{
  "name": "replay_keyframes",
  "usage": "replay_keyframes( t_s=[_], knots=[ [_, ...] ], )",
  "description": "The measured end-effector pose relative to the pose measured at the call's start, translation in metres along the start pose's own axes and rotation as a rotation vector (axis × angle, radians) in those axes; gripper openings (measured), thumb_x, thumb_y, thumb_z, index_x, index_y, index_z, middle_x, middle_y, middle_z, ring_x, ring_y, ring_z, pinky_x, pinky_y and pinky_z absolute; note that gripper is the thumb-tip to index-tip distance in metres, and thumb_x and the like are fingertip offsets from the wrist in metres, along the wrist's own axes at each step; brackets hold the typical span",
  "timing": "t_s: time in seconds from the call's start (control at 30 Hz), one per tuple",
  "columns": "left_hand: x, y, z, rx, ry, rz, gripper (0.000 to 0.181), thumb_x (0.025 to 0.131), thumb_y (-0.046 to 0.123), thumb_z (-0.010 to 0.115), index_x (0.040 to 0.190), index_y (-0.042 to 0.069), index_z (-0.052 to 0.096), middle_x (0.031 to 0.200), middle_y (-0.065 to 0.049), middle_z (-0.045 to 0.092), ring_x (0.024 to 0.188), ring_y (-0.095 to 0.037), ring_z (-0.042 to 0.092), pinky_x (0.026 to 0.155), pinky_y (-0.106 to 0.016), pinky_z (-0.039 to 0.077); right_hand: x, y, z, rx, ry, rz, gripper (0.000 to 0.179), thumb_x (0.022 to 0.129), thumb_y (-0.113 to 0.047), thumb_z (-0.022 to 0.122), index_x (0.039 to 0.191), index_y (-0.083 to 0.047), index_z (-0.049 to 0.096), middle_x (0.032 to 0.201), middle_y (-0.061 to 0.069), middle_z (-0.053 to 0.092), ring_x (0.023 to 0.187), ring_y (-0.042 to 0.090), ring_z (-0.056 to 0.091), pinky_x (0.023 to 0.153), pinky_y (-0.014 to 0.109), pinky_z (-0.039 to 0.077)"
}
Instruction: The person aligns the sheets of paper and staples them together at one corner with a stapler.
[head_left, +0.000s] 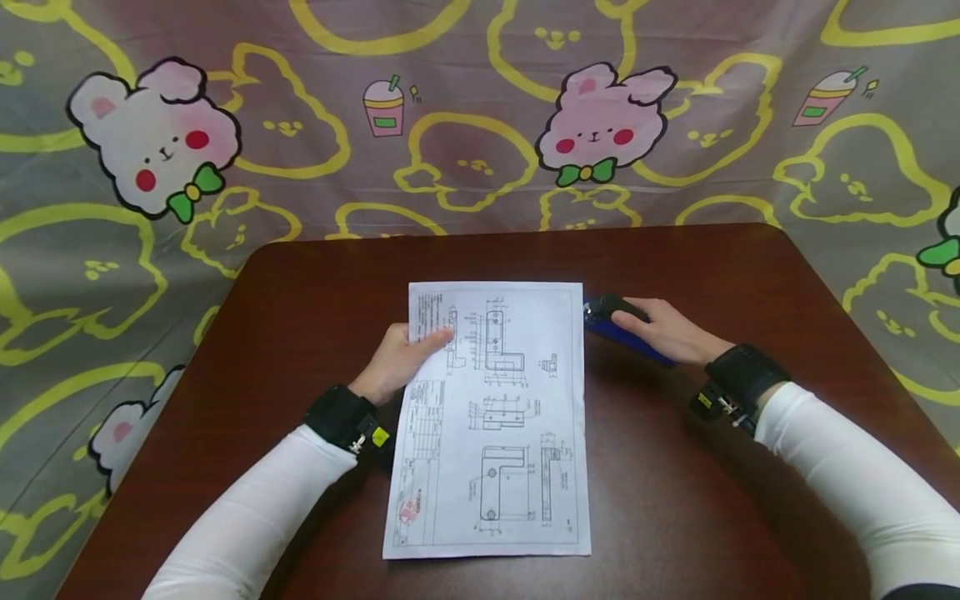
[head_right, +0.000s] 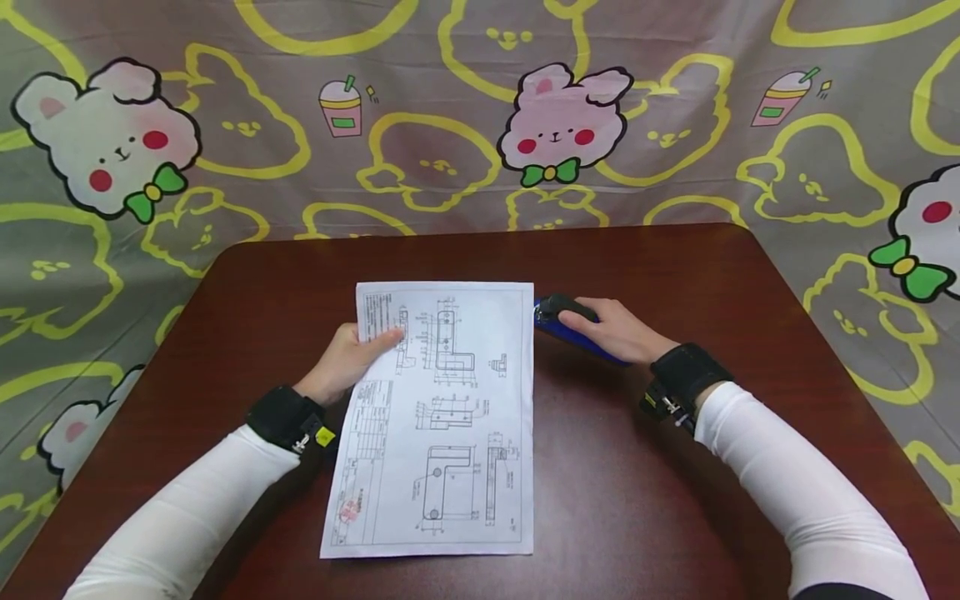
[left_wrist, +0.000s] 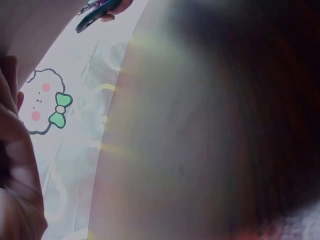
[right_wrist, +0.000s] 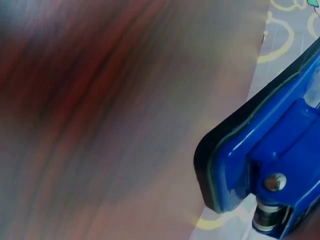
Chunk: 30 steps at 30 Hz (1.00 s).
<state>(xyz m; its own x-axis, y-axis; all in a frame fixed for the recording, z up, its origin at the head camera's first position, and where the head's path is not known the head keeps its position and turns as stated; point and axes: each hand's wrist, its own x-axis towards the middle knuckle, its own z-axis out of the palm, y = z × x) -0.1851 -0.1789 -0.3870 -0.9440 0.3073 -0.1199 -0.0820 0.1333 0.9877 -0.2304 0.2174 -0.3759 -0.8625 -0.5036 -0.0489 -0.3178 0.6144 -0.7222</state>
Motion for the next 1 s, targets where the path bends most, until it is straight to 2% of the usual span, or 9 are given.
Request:
replay_keyframes(
  t_s=[0.2,0.3,0.5,0.63,0.87,1.0],
  knots=[
    [-0.001,-0.002,-0.001,-0.014,-0.007,-0.007,0.037,0.097,0.028,0.061,0.127,0.006,0.060,0.111,-0.017,0.068,0.084,-0.035,0.071,0.067,-0.047,0.056,-0.002,-0.006,0.009,0.072,-0.003,-0.121,0.056,0.100,-0.046,0.041,0.142,-0.010,0.046,0.138,0.011,0.051,0.122,0.032,0.049,0.100,0.059,0.037],
    [-0.001,-0.003,-0.002,-0.008,-0.006,-0.001,0.037,0.098,0.027,0.061,0.127,0.005,0.060,0.111,-0.017,0.068,0.084,-0.035,0.071,0.067,-0.047,0.056,-0.003,-0.008,0.011,0.070,-0.009,-0.139,0.053,0.100,-0.045,0.042,0.140,-0.011,0.049,0.134,0.009,0.054,0.117,0.029,0.052,0.099,0.057,0.040],
    [-0.001,-0.005,-0.003,0.009,-0.017,0.020,0.039,0.097,0.027,0.061,0.128,0.003,0.059,0.112,-0.017,0.068,0.085,-0.034,0.071,0.069,-0.047,0.056,-0.003,-0.014,0.008,0.027,-0.018,-0.099,0.048,0.100,-0.043,0.046,0.132,-0.008,0.055,0.120,0.008,0.061,0.105,0.026,0.057,0.095,0.053,0.044],
    [-0.002,-0.003,-0.003,0.023,-0.034,0.026,0.040,0.097,0.028,0.062,0.128,0.003,0.059,0.111,-0.017,0.068,0.084,-0.034,0.071,0.068,-0.047,0.056,0.000,-0.017,0.004,-0.033,-0.019,-0.069,0.051,0.099,-0.045,0.047,0.130,-0.006,0.056,0.116,0.010,0.063,0.103,0.026,0.056,0.094,0.052,0.044],
    [-0.002,-0.002,-0.003,0.033,-0.080,0.027,0.036,0.098,0.025,0.061,0.127,0.003,0.060,0.108,-0.018,0.069,0.082,-0.036,0.071,0.065,-0.049,0.056,0.004,-0.023,-0.004,-0.159,-0.040,0.010,0.067,0.096,-0.051,0.049,0.139,0.000,0.048,0.131,0.018,0.056,0.120,0.034,0.050,0.100,0.059,0.037],
    [-0.001,-0.003,-0.002,0.030,-0.095,0.018,0.034,0.099,0.023,0.059,0.126,0.003,0.061,0.107,-0.018,0.069,0.081,-0.037,0.071,0.065,-0.049,0.056,0.008,-0.026,-0.010,-0.161,-0.078,0.019,0.058,0.094,-0.050,0.054,0.128,-0.003,0.059,0.108,0.010,0.066,0.101,0.028,0.058,0.089,0.049,0.047]
  ],
)
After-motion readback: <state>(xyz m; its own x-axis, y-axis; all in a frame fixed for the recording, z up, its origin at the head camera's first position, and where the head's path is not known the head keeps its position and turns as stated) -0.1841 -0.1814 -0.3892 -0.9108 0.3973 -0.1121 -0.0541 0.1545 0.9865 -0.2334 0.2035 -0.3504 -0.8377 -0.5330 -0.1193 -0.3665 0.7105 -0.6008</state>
